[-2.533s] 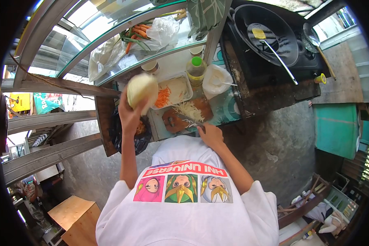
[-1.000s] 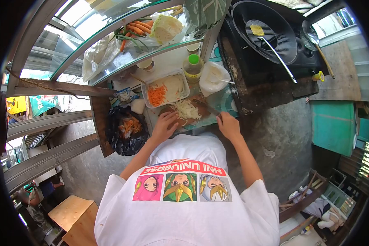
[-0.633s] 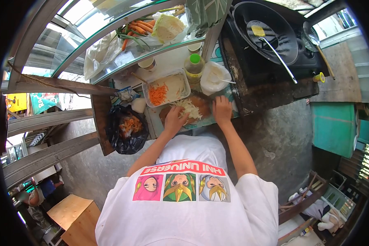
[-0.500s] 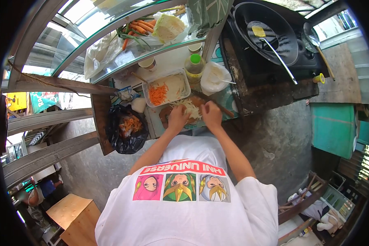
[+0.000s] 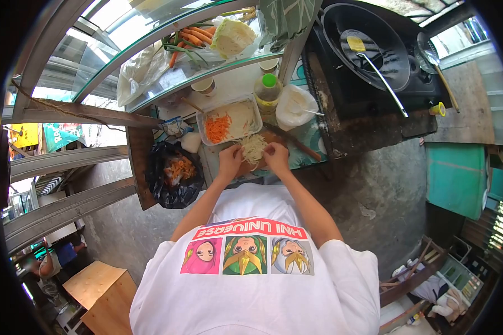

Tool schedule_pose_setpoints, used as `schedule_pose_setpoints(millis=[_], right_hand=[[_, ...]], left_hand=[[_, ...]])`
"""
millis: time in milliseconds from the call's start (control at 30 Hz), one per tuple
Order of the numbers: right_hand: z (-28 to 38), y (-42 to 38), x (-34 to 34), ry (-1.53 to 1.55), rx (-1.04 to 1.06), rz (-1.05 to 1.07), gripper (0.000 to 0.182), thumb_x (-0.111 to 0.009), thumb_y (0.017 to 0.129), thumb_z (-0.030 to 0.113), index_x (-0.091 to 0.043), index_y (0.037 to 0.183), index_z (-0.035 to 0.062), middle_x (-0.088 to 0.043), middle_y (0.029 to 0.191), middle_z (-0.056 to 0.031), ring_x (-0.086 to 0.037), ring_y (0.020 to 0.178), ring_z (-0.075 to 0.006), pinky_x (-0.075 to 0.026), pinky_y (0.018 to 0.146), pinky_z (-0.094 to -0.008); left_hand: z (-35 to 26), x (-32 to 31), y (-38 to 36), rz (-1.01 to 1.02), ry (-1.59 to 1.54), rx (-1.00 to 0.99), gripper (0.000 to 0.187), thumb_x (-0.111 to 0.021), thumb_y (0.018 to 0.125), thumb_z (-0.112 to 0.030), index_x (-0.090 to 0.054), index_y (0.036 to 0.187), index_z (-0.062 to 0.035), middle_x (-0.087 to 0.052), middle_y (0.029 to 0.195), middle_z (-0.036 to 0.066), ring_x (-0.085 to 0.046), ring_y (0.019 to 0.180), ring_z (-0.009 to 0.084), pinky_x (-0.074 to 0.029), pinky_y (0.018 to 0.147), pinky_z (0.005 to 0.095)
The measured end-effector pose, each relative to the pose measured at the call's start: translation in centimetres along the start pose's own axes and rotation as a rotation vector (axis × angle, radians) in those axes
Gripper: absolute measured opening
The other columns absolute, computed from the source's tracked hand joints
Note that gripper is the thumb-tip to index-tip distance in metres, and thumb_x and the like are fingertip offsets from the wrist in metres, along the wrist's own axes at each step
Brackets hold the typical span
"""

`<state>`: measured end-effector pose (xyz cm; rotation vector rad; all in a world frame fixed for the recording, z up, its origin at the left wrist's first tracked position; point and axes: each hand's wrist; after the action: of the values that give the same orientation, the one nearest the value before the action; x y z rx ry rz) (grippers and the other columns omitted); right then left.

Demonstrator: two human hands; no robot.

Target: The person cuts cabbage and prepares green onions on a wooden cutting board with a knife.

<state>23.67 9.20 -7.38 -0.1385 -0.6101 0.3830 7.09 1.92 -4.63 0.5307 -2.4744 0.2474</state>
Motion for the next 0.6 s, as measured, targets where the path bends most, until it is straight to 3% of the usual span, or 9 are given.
schedule_pose_setpoints(millis=[100,167,500,600], right_hand=[[0.8,0.8,0.7,0.047,0.012,0.038,0.013,-0.071,0.072,0.009,-0.064,0.079,0.0003,-0.065,0.071,-0.0076,-0.061,0.061,-0.0135,-0.05,0.059,-0.0271],[1.7,1.0,1.3,0.087,-0.018,0.137,0.013,-0.069,0.07,0.009,-0.063,0.08,0.0013,-0.065,0.072,-0.0116,-0.064,0.068,-0.023,-0.05,0.065,-0.0317],[2.7,1.9,0.8,0.082,0.111,0.118,0.011,-0.062,0.075,0.006,-0.064,0.085,0.0013,-0.065,0.075,-0.0128,-0.063,0.068,-0.0229,-0.049,0.065,-0.031],[2.3,1.9,0.7,0.08,0.212,0.067,0.011,-0.064,0.076,0.004,-0.067,0.086,0.0026,-0.065,0.072,-0.0104,-0.06,0.061,-0.0156,-0.048,0.059,-0.0275]], left_hand=[[0.0,0.4,-0.1,-0.004,-0.13,0.102,0.016,-0.065,0.08,-0.011,-0.067,0.086,0.0043,-0.066,0.072,0.017,-0.066,0.064,0.0249,-0.049,0.061,0.0329],[0.2,0.7,-0.3,0.015,-0.108,0.12,0.016,-0.065,0.081,-0.011,-0.066,0.087,0.0037,-0.066,0.072,0.016,-0.066,0.067,0.0247,-0.049,0.062,0.0328],[1.6,-0.7,-0.3,0.009,-0.103,0.137,0.015,-0.063,0.08,-0.008,-0.063,0.089,0.0034,-0.066,0.076,0.016,-0.066,0.071,0.0255,-0.05,0.066,0.0335],[2.2,-1.2,-0.2,-0.038,-0.101,0.083,0.015,-0.062,0.081,-0.008,-0.061,0.091,0.0032,-0.066,0.076,0.015,-0.066,0.071,0.0251,-0.051,0.065,0.0332]])
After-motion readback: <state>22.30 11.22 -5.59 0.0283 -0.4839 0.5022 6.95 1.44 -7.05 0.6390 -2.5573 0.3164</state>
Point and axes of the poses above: each hand's wrist, its own y-axis towards the middle knuckle, its own x-axis out of the back of the hand, z = x × y
